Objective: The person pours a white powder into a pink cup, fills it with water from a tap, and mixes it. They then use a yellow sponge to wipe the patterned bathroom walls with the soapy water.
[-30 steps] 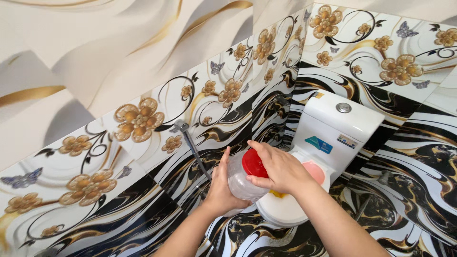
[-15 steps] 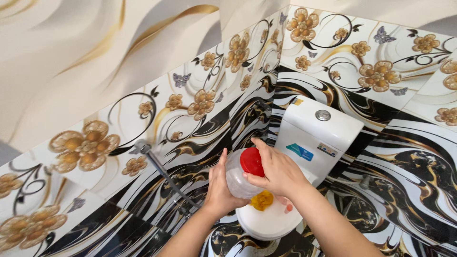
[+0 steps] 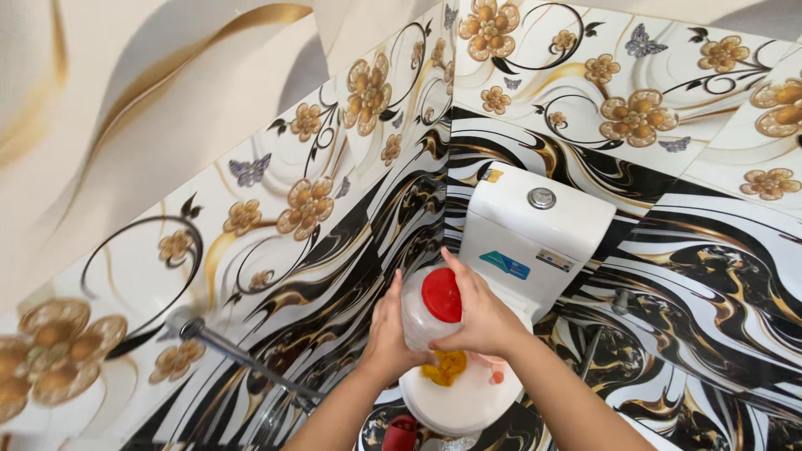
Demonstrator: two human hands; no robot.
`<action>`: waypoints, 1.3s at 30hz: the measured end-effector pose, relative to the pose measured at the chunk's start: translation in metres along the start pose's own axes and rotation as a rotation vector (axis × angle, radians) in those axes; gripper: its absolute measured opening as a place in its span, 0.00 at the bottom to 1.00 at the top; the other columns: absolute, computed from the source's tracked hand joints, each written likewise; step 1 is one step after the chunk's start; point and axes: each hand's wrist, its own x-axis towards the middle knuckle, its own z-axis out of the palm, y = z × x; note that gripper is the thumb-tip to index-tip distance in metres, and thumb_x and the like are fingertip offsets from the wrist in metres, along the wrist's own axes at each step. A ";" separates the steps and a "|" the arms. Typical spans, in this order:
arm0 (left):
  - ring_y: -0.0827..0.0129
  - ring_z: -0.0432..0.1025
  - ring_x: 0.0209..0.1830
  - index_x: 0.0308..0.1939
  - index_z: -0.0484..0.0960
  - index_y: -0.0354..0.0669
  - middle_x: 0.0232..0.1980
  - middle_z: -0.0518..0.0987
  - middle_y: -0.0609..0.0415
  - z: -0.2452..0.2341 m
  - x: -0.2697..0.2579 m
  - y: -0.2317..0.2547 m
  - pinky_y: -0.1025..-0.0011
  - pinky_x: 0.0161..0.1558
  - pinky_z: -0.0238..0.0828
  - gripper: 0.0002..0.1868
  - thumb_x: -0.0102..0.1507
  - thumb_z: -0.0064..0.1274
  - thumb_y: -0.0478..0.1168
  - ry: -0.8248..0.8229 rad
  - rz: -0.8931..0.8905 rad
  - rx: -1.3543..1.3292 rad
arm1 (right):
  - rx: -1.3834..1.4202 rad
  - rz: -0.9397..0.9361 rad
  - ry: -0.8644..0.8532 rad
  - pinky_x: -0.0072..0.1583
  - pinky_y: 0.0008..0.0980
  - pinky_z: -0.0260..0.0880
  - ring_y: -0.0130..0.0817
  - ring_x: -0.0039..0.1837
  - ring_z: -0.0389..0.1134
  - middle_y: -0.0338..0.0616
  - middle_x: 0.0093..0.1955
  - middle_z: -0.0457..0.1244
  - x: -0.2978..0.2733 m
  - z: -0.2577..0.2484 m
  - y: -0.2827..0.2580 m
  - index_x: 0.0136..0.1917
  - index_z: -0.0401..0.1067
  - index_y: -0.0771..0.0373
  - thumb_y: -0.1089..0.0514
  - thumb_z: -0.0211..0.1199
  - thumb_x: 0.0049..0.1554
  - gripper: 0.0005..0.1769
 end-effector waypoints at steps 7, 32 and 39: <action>0.47 0.44 0.79 0.79 0.35 0.51 0.80 0.50 0.47 0.002 0.020 -0.038 0.56 0.76 0.42 0.81 0.36 0.81 0.38 -0.165 -0.050 0.093 | -0.081 0.241 0.081 0.75 0.42 0.51 0.52 0.80 0.47 0.54 0.78 0.46 0.023 0.036 0.057 0.84 0.35 0.47 0.49 0.86 0.29 0.82; 0.47 0.42 0.80 0.79 0.36 0.50 0.80 0.50 0.45 0.003 0.054 -0.113 0.52 0.77 0.39 0.75 0.42 0.78 0.38 -0.496 -0.117 0.118 | -0.250 0.487 -0.058 0.77 0.46 0.54 0.53 0.81 0.42 0.35 0.77 0.47 0.046 0.130 0.160 0.83 0.35 0.35 0.64 0.80 0.32 0.78; 0.51 0.38 0.82 0.79 0.34 0.53 0.81 0.46 0.49 0.005 0.058 -0.096 0.52 0.78 0.34 0.74 0.44 0.78 0.39 -0.605 -0.236 0.128 | -0.314 0.736 -0.262 0.82 0.57 0.39 0.40 0.86 0.34 0.26 0.85 0.35 0.035 0.127 0.153 0.81 0.29 0.33 0.52 0.86 0.36 0.79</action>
